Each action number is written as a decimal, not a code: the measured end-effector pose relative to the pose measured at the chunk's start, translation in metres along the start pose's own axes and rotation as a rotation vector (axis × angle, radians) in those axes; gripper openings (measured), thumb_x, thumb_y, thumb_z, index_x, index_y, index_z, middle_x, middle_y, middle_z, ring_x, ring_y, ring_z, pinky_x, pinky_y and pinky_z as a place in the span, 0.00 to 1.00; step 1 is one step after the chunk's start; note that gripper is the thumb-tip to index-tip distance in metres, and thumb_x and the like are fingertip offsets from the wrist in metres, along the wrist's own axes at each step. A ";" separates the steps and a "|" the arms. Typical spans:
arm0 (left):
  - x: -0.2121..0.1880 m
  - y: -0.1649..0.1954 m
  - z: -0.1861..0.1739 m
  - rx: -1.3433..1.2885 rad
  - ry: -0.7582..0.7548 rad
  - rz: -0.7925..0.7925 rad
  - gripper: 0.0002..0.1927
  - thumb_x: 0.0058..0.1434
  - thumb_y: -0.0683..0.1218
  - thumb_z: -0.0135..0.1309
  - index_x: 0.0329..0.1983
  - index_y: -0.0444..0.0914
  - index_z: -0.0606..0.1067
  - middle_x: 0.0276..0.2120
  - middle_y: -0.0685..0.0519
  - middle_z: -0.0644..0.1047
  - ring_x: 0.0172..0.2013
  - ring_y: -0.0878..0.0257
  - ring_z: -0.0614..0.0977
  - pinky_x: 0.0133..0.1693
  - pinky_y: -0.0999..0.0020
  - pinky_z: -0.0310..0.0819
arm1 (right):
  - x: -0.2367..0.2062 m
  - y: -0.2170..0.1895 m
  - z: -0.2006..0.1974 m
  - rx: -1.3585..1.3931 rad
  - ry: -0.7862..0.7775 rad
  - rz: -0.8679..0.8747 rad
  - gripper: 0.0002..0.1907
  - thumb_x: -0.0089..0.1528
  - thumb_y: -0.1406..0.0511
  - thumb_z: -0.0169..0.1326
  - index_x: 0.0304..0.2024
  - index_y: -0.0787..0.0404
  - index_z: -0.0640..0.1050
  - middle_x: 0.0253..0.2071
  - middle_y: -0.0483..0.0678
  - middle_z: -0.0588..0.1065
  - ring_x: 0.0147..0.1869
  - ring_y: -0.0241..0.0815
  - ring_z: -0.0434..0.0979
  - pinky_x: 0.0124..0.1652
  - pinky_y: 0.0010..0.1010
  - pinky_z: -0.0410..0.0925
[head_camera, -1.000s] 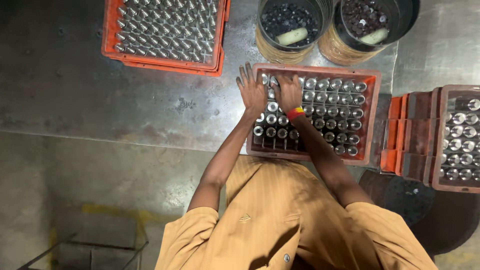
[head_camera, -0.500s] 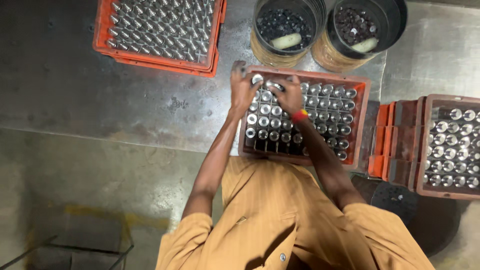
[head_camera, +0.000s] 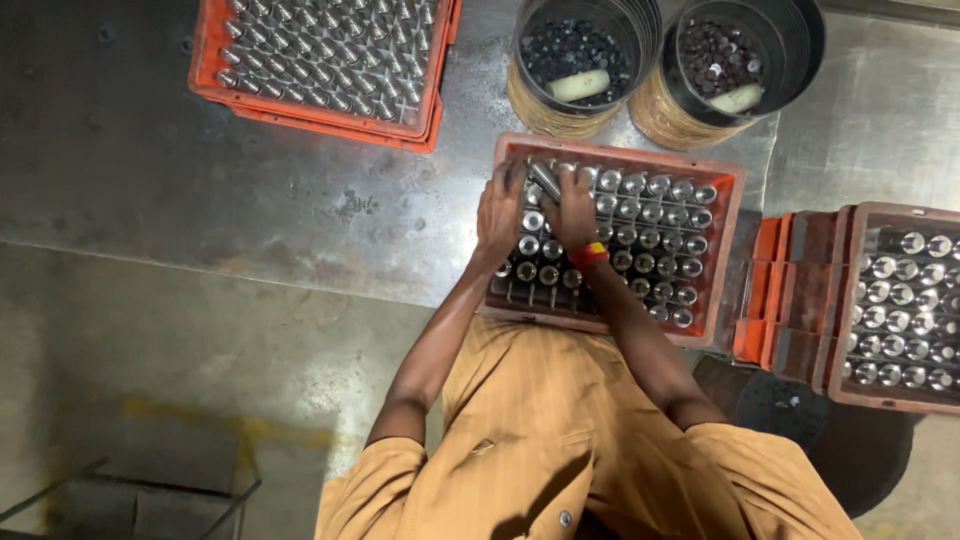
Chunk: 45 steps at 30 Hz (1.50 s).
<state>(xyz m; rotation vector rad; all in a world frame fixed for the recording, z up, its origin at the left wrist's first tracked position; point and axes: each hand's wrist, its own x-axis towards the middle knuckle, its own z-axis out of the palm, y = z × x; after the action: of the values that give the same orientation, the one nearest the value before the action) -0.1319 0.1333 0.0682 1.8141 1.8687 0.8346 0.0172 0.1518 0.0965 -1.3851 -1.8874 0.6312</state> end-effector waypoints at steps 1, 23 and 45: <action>-0.004 -0.003 0.001 0.019 0.091 0.114 0.31 0.59 0.36 0.49 0.68 0.37 0.68 0.62 0.38 0.71 0.55 0.44 0.78 0.55 0.57 0.77 | -0.001 -0.002 -0.001 -0.100 -0.010 -0.037 0.24 0.60 0.70 0.54 0.60 0.67 0.73 0.50 0.71 0.72 0.41 0.62 0.78 0.39 0.47 0.74; 0.009 -0.011 -0.017 0.024 0.152 0.125 0.23 0.53 0.50 0.69 0.47 0.31 0.81 0.64 0.28 0.64 0.65 0.34 0.63 0.63 0.50 0.61 | 0.002 0.003 -0.020 -0.039 -0.062 -0.251 0.11 0.67 0.57 0.57 0.43 0.55 0.83 0.39 0.51 0.83 0.38 0.47 0.78 0.46 0.43 0.64; -0.059 -0.002 -0.004 0.079 0.051 0.039 0.26 0.63 0.38 0.47 0.66 0.42 0.71 0.66 0.36 0.67 0.66 0.37 0.69 0.64 0.45 0.70 | -0.054 -0.014 -0.001 -0.096 0.057 -0.151 0.12 0.68 0.67 0.56 0.54 0.62 0.78 0.51 0.58 0.78 0.50 0.62 0.79 0.51 0.47 0.71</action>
<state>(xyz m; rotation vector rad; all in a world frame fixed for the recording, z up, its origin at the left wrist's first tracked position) -0.1315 0.0740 0.0631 1.8990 1.9290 0.8395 0.0191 0.0964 0.0942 -1.2910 -1.9765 0.4269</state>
